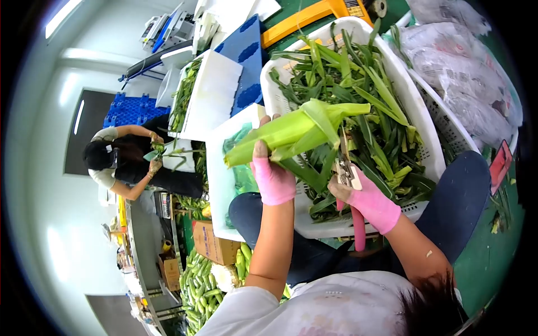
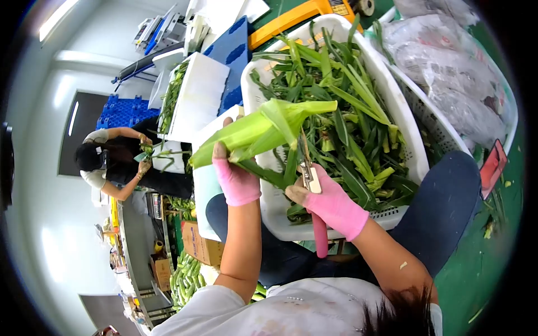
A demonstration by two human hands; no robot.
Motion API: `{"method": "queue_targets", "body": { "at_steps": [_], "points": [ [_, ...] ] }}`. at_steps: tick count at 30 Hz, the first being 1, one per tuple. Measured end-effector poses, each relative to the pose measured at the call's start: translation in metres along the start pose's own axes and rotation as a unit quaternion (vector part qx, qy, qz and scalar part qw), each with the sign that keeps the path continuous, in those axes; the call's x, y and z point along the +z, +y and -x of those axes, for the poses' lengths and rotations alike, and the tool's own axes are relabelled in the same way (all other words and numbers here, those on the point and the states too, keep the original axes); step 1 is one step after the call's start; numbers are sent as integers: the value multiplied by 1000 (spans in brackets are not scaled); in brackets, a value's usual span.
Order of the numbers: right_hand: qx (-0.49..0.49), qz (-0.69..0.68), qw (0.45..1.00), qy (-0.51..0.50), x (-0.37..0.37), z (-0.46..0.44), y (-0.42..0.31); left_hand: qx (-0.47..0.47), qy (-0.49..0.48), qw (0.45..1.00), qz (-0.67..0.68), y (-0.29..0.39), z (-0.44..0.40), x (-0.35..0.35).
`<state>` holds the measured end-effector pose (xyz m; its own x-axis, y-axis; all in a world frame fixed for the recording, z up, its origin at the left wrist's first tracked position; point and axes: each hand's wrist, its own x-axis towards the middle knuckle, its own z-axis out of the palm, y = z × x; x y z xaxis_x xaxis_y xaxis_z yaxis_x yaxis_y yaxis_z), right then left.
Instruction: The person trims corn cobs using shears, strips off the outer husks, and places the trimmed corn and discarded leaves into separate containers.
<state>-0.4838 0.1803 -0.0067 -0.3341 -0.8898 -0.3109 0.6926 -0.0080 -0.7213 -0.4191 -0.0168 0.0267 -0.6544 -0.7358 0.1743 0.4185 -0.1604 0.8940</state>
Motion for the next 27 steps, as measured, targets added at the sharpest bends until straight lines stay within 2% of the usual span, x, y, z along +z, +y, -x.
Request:
{"method": "queue_targets", "body": {
  "at_steps": [3, 4, 6, 7, 8, 9, 11, 12, 13, 14, 15, 16, 18, 19, 20, 21, 22, 24, 25, 26, 27],
  "points": [
    [-122, 162, 977, 69, -5, -7, 3, -70, 47, 995, 61, -5, 14, 7],
    [-146, 174, 971, 79, -7, -6, -1, -92, 76, 990, 72, -8, 16, 6],
    [-230, 356, 888, 177, -13, -7, 2, -118, 125, 979, 110, -14, 22, 3],
    [-258, 407, 858, 177, -18, -9, -1, -125, 143, 972, 139, -16, 23, 0],
    [-299, 483, 796, 208, -20, -8, -1, -137, 159, 963, 170, -21, 25, -4],
    [-310, 448, 813, 203, -19, -9, 2, -129, 152, 964, 177, -29, 21, -17],
    [-329, 431, 820, 184, -17, -12, 8, -210, 115, 941, 239, -33, 27, -31],
    [-335, 449, 811, 168, -18, -15, 10, -197, 99, 963, 157, -42, 23, -40],
    [-299, 439, 830, 168, -18, -16, 10, -160, 15, 979, 128, -48, 27, -42],
    [-263, 422, 851, 170, -18, -16, 11, -202, 86, 956, 195, -45, 33, -43],
    [-247, 438, 845, 182, -19, -14, 8, -196, 149, 955, 164, -50, 32, -51],
    [-230, 450, 842, 189, -19, -12, 6, -205, 49, 958, 195, -54, 33, -68],
    [-203, 465, 845, 171, -21, -11, 1, -183, 98, 960, 190, -56, 23, -64],
    [-240, 450, 841, 182, -20, -16, 7, -200, 94, 956, 195, -57, 25, -62],
    [-233, 449, 843, 186, -17, -19, 8, -213, 91, 952, 198, -53, 27, -54],
    [-244, 437, 845, 189, -17, -21, 9, -200, 128, 958, 160, -50, 32, -36],
    [-255, 424, 848, 190, -16, -23, 12, -183, 114, 966, 142, -53, 31, -37],
    [-218, 256, 934, 118, -18, -28, 15, -145, 85, 980, 106, -60, 27, -35],
    [-197, 172, 962, 80, -21, -29, 15, -104, 145, 982, 67, -61, 25, -32],
    [-136, 49, 989, 9, -25, -30, 13, -83, 130, 988, -10, -62, 20, -33],
    [-159, 108, 981, 29, -27, -28, 14, -72, 130, 988, -31, -62, 18, -33]
  ]
}}
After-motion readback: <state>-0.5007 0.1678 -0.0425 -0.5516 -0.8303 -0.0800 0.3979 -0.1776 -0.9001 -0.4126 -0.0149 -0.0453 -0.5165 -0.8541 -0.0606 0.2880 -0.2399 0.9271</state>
